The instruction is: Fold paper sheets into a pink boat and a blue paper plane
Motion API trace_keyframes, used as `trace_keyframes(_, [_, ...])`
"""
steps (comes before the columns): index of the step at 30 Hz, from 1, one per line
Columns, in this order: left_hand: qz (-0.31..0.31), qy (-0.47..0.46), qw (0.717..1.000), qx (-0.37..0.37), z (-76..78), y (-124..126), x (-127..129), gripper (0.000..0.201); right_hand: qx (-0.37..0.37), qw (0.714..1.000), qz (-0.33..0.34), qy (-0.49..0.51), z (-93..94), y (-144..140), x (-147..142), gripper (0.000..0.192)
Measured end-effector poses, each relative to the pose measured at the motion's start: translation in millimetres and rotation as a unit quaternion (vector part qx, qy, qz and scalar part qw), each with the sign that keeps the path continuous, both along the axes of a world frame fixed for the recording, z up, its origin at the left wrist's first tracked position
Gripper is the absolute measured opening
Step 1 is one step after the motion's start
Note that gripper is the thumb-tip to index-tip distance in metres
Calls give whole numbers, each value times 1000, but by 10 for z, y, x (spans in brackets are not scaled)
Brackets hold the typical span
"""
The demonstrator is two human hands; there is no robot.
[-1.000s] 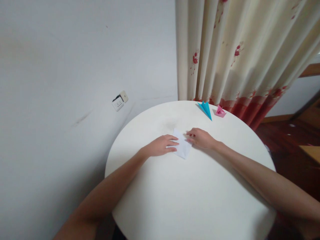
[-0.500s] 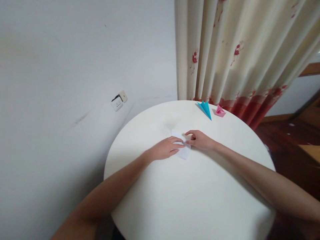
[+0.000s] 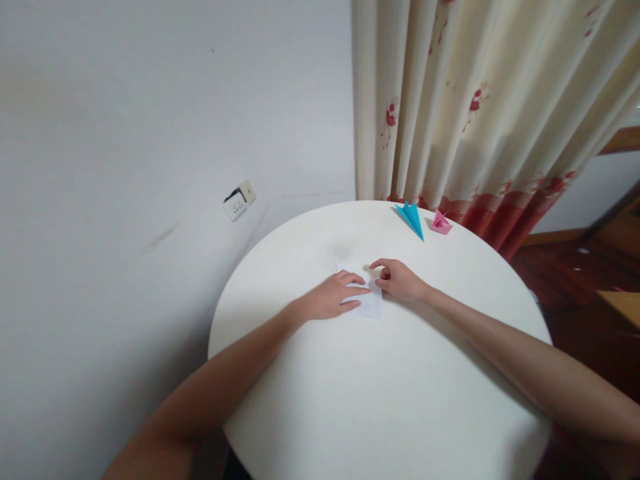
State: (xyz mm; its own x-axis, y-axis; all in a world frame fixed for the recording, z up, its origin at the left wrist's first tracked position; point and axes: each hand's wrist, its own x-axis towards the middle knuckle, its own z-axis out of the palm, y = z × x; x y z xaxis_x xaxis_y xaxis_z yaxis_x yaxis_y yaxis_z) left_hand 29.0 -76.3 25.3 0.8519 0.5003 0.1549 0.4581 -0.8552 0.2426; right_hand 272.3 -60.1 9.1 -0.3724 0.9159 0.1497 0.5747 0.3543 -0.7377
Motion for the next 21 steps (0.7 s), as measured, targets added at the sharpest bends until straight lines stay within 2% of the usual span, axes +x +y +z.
trace_keyframes(4, [7,15,1000,1,-10,-1,-5,39,-78,990,-11,114,-38,4,-41,36])
trace_keyframes(8, [2,7,1000,-9,-7,6,-6,37,-127,975,10,183,-12,-45,-100,34])
trace_keyframes(10, [2,-14,999,-33,-8,16,-5,33,-144,967,27,208,-1,-67,-128,35])
trace_keyframes(13, [52,-83,990,-102,-15,29,-6,28,-144,962,51,226,-18,-77,-152,31])
trace_keyframes(16, [93,-143,975,-146,-17,33,-9,32,-109,971,99,191,-44,-74,-151,20])
trace_keyframes(18, [65,-135,981,-126,-15,34,-12,35,-69,981,126,133,-44,-74,-135,16])
trace_keyframes(21, [16,-79,995,-65,-18,38,-19,34,3,994,110,-1,-10,-73,-96,13])
